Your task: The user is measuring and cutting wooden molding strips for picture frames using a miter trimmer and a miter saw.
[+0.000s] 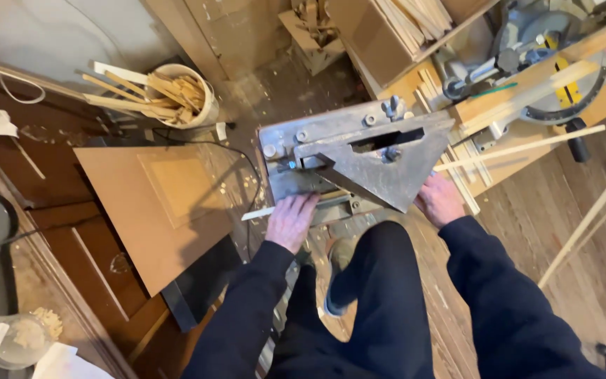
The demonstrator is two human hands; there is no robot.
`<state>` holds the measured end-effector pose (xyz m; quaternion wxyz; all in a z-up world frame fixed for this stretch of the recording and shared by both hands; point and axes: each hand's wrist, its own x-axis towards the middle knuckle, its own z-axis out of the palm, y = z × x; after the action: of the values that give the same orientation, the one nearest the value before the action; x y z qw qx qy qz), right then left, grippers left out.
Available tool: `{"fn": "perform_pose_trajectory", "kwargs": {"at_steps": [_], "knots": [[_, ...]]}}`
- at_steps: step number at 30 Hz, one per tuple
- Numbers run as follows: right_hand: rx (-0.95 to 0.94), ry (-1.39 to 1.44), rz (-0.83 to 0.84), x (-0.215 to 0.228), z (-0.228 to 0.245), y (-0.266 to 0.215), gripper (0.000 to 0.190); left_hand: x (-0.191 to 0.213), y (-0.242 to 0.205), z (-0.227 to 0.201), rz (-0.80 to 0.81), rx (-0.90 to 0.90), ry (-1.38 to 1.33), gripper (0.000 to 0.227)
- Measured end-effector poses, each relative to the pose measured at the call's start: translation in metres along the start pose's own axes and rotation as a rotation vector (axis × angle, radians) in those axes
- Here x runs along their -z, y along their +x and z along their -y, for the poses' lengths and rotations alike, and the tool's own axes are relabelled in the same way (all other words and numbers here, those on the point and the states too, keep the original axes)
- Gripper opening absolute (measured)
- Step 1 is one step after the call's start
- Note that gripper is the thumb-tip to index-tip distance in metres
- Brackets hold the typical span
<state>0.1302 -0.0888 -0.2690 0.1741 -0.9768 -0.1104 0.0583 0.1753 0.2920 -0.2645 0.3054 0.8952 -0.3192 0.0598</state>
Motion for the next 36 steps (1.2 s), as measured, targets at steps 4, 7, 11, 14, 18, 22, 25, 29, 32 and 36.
{"fn": "perform_pose_trajectory", "kwargs": {"at_steps": [4, 7, 11, 14, 18, 22, 25, 29, 32, 36], "knots": [[0.051, 0.023, -0.081, 0.015, 0.012, 0.012, 0.02, 0.0, 0.004, 0.0, -0.024, 0.025, -0.007, 0.036], [0.128, 0.019, -0.074, 0.029, 0.032, 0.021, 0.023, 0.004, -0.001, -0.002, -0.047, -0.014, 0.0, 0.042], [0.122, -0.024, -0.061, 0.031, 0.032, 0.024, 0.026, 0.003, 0.002, 0.0, -0.008, -0.021, -0.005, 0.041], [0.108, -0.044, -0.052, 0.028, 0.034, 0.016, 0.026, 0.007, 0.002, -0.005, 0.008, -0.021, -0.013, 0.042], [0.116, -0.072, -0.106, 0.031, 0.035, 0.026, 0.026, 0.0, 0.0, 0.0, -0.004, -0.059, 0.025, 0.047], [0.105, -0.087, -0.094, 0.031, 0.041, 0.015, 0.027, 0.015, 0.006, -0.007, 0.023, -0.025, -0.048, 0.046], [0.104, -0.045, -0.125, 0.033, 0.039, 0.023, 0.027, 0.013, 0.007, -0.004, 0.038, -0.053, -0.031, 0.049], [0.103, -0.07, -0.094, 0.029, 0.032, 0.019, 0.025, 0.015, 0.01, -0.005, 0.051, -0.056, -0.004, 0.054], [0.115, -0.079, -0.092, 0.022, 0.021, 0.016, 0.024, 0.0, 0.004, -0.001, 0.052, -0.043, 0.027, 0.053], [0.125, -0.094, -0.06, 0.011, 0.011, 0.008, 0.023, 0.005, 0.004, -0.004, 0.045, -0.028, 0.026, 0.05]]}}
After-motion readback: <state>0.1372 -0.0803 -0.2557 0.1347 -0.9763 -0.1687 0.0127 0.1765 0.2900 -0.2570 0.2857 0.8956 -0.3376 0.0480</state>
